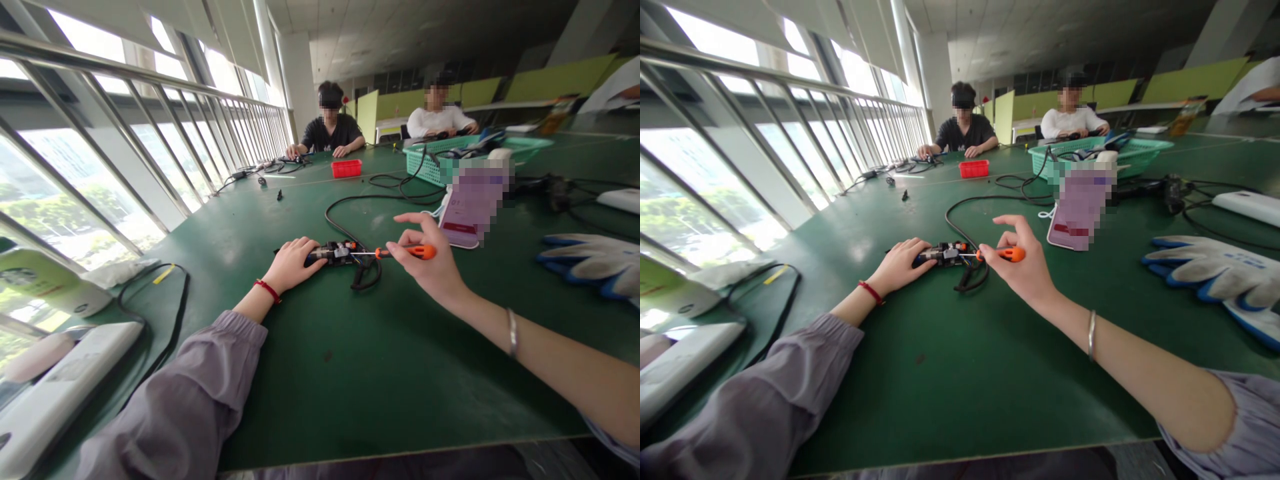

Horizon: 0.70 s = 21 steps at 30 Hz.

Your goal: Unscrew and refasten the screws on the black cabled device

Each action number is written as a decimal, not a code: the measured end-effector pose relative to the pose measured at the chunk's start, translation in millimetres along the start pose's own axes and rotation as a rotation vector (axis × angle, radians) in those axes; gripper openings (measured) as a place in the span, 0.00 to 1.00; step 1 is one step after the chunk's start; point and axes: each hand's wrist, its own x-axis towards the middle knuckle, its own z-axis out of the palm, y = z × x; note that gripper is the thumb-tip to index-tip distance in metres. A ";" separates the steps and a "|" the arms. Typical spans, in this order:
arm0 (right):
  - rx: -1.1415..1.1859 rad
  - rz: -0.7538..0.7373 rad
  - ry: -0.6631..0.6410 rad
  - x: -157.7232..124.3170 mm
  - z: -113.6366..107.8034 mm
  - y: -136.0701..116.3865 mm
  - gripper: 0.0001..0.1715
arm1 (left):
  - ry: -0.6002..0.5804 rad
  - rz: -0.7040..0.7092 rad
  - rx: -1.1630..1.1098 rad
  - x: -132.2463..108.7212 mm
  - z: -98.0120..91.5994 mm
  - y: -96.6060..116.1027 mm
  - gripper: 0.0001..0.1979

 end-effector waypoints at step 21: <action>-0.060 0.020 -0.054 0.0 -2.7 -4.1 0.06 | 0.005 0.000 -0.019 -0.1 2.0 -1.1 0.20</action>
